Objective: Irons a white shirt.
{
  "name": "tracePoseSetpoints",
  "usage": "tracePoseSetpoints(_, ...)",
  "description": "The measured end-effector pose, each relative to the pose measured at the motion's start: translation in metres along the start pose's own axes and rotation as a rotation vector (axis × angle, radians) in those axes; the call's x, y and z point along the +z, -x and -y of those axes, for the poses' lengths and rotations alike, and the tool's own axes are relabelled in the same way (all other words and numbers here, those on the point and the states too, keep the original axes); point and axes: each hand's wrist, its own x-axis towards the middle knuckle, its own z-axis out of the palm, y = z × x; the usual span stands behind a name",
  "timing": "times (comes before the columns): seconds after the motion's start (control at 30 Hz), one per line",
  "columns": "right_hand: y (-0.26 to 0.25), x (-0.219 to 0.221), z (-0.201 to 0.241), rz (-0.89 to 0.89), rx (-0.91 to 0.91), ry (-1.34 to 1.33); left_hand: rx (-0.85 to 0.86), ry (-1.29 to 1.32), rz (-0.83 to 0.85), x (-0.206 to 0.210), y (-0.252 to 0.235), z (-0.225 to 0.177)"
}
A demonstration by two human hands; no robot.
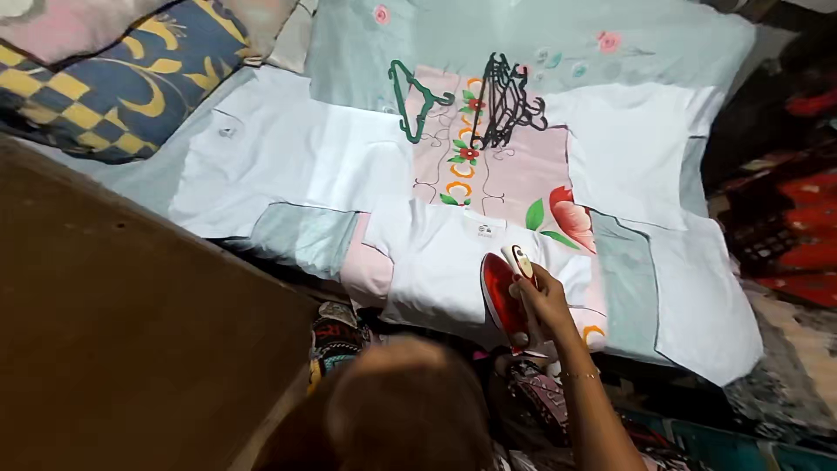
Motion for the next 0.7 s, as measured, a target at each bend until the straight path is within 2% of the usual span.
tracePoseSetpoints(0.03, 0.004, 0.003, 0.004, 0.006, -0.033, -0.011, -0.068, -0.315, -0.043, -0.025, 0.006, 0.012)
tracePoseSetpoints(0.1, 0.007, 0.014, 0.018, -0.001, -0.079, -0.036, -0.322, -0.835, -0.248, -0.072, 0.011, 0.046)
tracePoseSetpoints(0.2, -0.003, 0.038, 0.046, -0.028, -0.078, -0.039, -0.880, -1.121, -0.409, -0.132, 0.025, 0.103)
tracePoseSetpoints(0.27, -0.019, 0.058, 0.061, -0.020, -0.019, -0.014, -1.040, -1.205, -0.435, -0.152, 0.036, 0.130)
tracePoseSetpoints(0.47, -0.086, 0.088, 0.082, -0.009, 0.005, 0.143, -1.309, -1.261, -0.449, -0.161, 0.013, 0.154)
tracePoseSetpoints(0.57, -0.114, 0.087, 0.083, -0.036, -0.010, 0.136, -1.305, -1.291, -0.439, -0.159, 0.008, 0.163)
tracePoseSetpoints(0.7, -0.113, 0.084, 0.082, 0.003, 0.014, 0.090, -1.250, -1.249, -0.475, -0.159, 0.010, 0.162)
